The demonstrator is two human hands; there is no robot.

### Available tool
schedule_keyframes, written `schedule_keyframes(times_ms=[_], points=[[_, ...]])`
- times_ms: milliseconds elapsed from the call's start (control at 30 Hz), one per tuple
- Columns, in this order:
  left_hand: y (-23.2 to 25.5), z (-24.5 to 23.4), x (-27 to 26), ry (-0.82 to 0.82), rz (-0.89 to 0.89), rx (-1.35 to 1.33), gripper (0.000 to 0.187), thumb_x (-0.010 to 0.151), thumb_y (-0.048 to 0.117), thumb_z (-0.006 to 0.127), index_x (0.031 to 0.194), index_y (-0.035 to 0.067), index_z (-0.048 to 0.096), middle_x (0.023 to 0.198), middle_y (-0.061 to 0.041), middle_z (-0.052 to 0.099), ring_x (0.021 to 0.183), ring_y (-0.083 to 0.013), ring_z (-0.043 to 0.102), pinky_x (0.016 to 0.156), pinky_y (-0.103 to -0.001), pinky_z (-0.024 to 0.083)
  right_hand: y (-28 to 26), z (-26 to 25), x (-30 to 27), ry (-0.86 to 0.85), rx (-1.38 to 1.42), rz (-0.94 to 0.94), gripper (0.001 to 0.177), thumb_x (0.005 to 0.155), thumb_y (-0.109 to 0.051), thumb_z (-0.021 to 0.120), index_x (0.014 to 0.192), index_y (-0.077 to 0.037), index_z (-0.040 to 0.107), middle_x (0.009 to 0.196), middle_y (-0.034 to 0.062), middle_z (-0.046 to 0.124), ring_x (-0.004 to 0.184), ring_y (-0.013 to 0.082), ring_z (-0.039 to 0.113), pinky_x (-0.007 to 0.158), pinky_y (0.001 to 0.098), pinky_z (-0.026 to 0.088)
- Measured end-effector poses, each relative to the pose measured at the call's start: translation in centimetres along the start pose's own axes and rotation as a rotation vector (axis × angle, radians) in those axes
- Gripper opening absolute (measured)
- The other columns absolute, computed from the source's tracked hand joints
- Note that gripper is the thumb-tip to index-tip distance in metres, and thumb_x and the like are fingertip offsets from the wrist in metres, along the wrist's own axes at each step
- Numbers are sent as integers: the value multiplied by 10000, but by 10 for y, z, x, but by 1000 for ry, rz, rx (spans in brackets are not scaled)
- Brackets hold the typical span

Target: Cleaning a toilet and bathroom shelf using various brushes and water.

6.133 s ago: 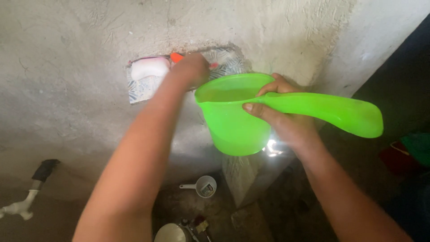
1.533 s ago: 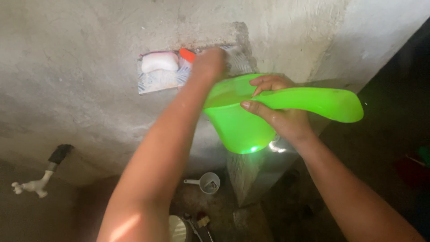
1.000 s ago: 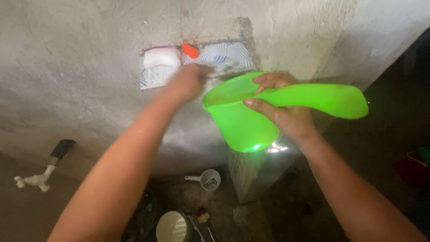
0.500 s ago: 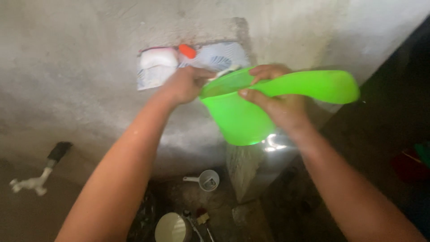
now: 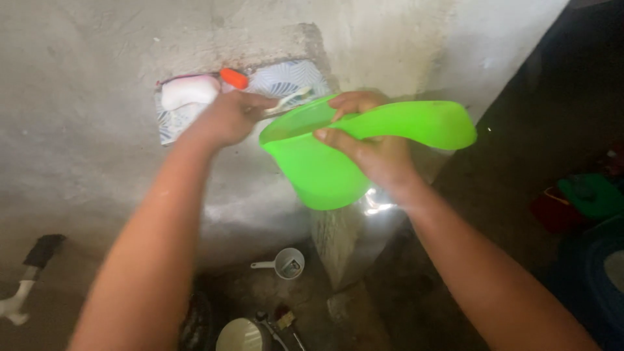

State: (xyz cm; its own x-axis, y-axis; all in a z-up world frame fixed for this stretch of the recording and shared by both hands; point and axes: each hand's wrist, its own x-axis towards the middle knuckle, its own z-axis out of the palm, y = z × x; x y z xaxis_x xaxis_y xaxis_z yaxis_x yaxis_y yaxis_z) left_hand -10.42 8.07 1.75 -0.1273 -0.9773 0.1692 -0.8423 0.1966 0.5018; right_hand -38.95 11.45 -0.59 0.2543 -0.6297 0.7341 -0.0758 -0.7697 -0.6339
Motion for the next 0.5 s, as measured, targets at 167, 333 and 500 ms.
schedule_keyframes(times_ms=[167, 333, 500], points=[[-36, -48, -48, -56, -153, 108, 341, 981, 235, 643, 1306, 288, 730, 1152, -158, 748, 1034, -293, 691, 935, -418, 508, -3, 2, -1, 41, 19, 39, 245, 901, -130, 850, 999, -39, 645, 1222, 111, 671, 1201, 228, 642, 1065, 368, 526], [-39, 6, -19, 44, 6, 63, 391, 968, 151, 587, 1319, 255, 724, 1176, -177, 736, 1055, -302, 707, 940, -423, 524, -11, 15, -7, 56, -123, 3, 239, 896, -109, 858, 974, -42, 642, 1228, 115, 672, 1225, 246, 627, 1073, 380, 517], [-21, -18, -31, 41, 82, 107, 296, 998, 206, 628, 1273, 243, 731, 1173, -171, 727, 1062, -346, 684, 939, -422, 517, -11, 22, -19, 64, -138, 25, 231, 877, -83, 847, 972, -42, 640, 1223, 119, 668, 1221, 248, 628, 1065, 383, 514]])
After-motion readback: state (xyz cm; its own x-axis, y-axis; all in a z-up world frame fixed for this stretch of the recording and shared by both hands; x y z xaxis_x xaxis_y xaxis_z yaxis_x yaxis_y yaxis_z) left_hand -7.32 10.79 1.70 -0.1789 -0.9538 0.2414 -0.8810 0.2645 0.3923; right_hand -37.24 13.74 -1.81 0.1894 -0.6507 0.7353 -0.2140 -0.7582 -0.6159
